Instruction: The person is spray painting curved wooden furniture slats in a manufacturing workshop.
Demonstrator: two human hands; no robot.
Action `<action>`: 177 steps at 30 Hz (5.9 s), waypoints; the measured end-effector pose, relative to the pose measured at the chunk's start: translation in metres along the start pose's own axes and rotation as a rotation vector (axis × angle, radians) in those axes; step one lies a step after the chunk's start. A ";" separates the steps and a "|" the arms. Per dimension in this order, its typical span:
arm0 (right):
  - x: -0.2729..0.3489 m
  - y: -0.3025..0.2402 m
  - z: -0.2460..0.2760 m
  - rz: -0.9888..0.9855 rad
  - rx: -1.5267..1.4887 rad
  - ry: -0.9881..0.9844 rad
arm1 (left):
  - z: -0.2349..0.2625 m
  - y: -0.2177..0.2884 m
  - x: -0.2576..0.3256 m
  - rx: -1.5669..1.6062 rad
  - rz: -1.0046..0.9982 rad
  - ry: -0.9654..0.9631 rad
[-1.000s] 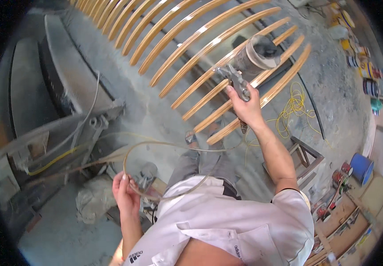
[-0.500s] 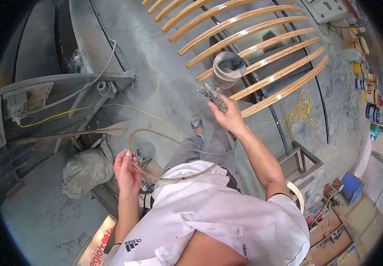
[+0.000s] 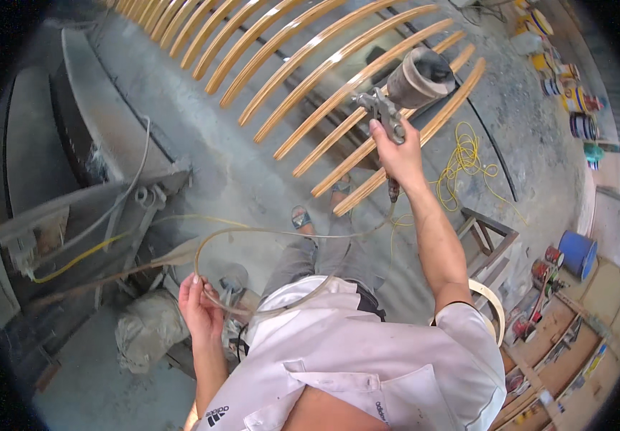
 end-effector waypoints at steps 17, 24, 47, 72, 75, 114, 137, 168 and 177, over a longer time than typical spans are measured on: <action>-0.245 0.115 0.146 -0.197 -0.132 0.325 | -0.129 0.004 0.002 -0.145 -0.035 -0.041; -0.336 0.164 0.180 -0.205 -0.056 0.428 | -0.189 0.005 0.016 -0.324 -0.034 -0.117; -0.085 0.037 0.075 -0.283 -0.148 0.023 | -0.076 -0.008 0.006 -0.144 0.050 0.029; 0.184 -0.002 -0.091 0.067 0.002 -0.256 | 0.096 -0.032 0.013 0.074 0.028 0.061; 0.170 0.006 -0.064 -0.016 -0.001 -0.168 | 0.084 -0.029 0.012 0.063 0.039 0.023; -0.339 0.210 0.273 -0.303 -0.019 0.428 | -0.196 -0.033 0.071 -0.352 0.007 -0.164; 0.038 0.020 0.107 -0.028 -0.048 -0.079 | -0.028 -0.060 0.048 -0.063 0.086 0.028; 0.113 0.030 0.082 -0.081 0.040 -0.023 | 0.047 -0.077 0.072 0.011 0.045 0.048; -0.022 0.091 0.170 -0.098 -0.014 0.180 | -0.033 -0.072 0.071 -0.110 0.074 -0.005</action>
Point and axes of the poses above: each hand's wrist, its own x-axis away from the middle knuckle, its own z-axis out of the back of the hand, y = z × x, the point moved 3 cm from there along -x, towards the middle knuckle, and after that the axes turned 3 degrees about z, right-handed, at the moved point
